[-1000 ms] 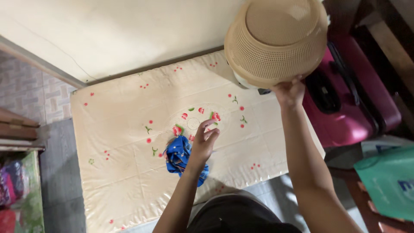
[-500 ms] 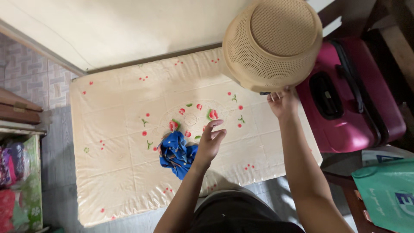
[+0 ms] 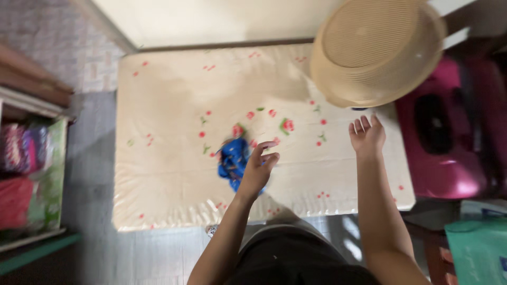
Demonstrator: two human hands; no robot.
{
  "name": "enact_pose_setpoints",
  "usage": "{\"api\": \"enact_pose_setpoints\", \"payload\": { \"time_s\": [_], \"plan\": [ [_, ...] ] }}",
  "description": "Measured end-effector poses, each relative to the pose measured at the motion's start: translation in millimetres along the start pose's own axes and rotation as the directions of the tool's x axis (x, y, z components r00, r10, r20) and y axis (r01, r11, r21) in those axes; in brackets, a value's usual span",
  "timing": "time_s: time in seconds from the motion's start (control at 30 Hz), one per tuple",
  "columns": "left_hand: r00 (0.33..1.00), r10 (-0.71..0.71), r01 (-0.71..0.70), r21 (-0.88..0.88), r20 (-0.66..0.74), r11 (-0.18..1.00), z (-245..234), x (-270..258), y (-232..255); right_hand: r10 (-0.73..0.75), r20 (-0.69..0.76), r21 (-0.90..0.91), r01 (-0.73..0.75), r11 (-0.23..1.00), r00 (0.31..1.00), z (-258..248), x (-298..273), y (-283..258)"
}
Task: The person wipes a floral-patterned tablecloth with a blue cloth, then wipes a beige plastic colander and a black rice cooker lid. The person repeatedly wipes the tablecloth surface throughout the episode.
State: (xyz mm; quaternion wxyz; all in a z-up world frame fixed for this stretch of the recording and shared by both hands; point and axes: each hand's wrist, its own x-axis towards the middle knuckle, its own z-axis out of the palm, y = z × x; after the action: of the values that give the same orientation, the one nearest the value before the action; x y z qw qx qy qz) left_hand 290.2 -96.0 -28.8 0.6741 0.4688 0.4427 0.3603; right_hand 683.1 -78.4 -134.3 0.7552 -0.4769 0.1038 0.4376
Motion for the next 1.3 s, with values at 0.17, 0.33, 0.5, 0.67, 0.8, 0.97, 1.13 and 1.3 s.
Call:
{"api": "enact_pose_setpoints", "payload": {
  "time_s": [0.17, 0.33, 0.5, 0.67, 0.8, 0.97, 1.13, 1.3],
  "plan": [
    [0.989, -0.107, 0.101, -0.070, -0.098, 0.992, -67, -40, 0, -0.107, 0.079, -0.357, 0.128, 0.925, 0.991, -14, -46, 108],
    [0.977, -0.071, 0.062, -0.049, -0.200, 0.997, -150, -103, 3, -0.276, 0.590, -0.635, 0.647, 0.422, 0.759, 4, -143, 249],
    [0.947, -0.131, 0.128, -0.027, -0.293, 0.991, -236, -165, -5, -0.311, 0.632, -0.719, 0.687, 0.106, 0.710, 24, -203, 318],
    [0.945, -0.103, 0.113, 0.014, -0.311, 0.993, -278, -185, -15, -0.615, 0.521, -0.571, 0.778, 0.263, 0.591, 38, -169, 286],
    [0.952, -0.179, 0.192, 0.031, -0.250, 0.981, -261, -162, -19, -0.594, 0.369, -0.659, 0.652, 0.375, 0.715, 30, -146, 226],
    [0.996, 0.024, -0.024, 0.004, -0.081, 1.000, -198, -109, -15, -0.464, 0.280, -0.659, 0.519, 0.544, 0.841, 26, -160, 178],
    [1.000, -0.015, 0.017, -0.103, 0.019, 0.995, -129, -51, -9, -0.373, 0.277, -0.659, 0.458, 0.596, 0.885, 33, -156, 143],
    [0.997, -0.082, 0.082, -0.014, 0.017, 0.997, -67, -1, -21, -0.473, 0.133, -0.588, 0.453, 0.670, 0.871, 32, -100, 81]
  ]
}}
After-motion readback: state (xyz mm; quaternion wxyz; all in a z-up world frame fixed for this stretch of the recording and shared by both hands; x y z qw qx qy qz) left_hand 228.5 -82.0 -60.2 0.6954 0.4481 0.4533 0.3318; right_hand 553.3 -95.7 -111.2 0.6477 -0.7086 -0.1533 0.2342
